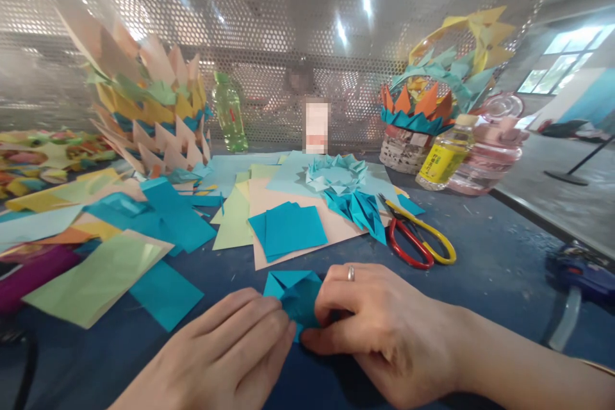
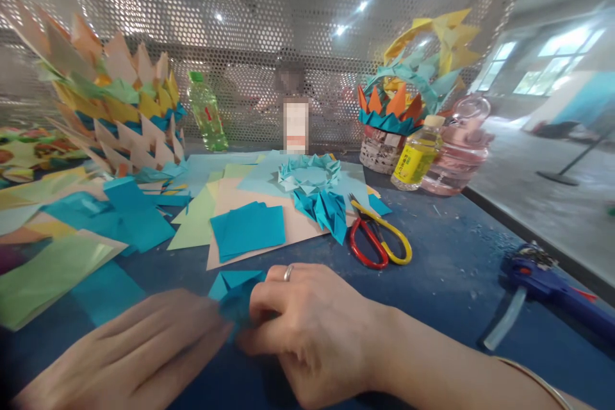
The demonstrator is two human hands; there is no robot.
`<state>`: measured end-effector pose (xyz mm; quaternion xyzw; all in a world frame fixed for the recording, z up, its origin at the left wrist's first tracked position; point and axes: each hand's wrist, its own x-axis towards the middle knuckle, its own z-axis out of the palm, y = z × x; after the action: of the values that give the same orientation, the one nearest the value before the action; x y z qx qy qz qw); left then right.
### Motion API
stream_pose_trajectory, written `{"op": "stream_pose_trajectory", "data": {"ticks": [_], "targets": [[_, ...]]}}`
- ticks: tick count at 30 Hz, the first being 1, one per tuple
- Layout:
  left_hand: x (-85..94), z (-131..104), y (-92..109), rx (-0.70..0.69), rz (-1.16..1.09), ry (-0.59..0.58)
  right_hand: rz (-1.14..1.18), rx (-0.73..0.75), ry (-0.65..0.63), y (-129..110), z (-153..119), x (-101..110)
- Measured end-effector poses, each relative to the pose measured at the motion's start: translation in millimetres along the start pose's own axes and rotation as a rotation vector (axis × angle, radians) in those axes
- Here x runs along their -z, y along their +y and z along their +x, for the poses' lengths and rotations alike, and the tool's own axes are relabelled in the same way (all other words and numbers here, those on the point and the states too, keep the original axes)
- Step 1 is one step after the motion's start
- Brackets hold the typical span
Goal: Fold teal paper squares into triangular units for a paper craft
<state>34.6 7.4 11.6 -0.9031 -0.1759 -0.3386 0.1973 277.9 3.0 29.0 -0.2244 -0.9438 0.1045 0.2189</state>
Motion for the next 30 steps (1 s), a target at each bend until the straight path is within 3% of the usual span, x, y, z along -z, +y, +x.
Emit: {"op": "stream_pose_trajectory", "data": {"ticks": [4,9,15,21,30], "targets": [[-4.0,-8,1,-0.064,0.016,-0.012,-0.007,-0.002,-0.01,-1,1,0],[-5.6,-6,2,-0.011,0.008,0.015,-0.002,-0.003,-0.018,-1,1,1],[-5.3,-6,4,-0.007,0.007,-0.039,-0.041,0.007,-0.054,-1,1,1],[-2.6,-15,5,-0.053,0.069,-0.062,-0.065,0.011,-0.083,-2,1,2],[1.5,-29,8,-0.012,0.15,-0.072,-0.075,0.004,-0.083,-3,1,2]]}}
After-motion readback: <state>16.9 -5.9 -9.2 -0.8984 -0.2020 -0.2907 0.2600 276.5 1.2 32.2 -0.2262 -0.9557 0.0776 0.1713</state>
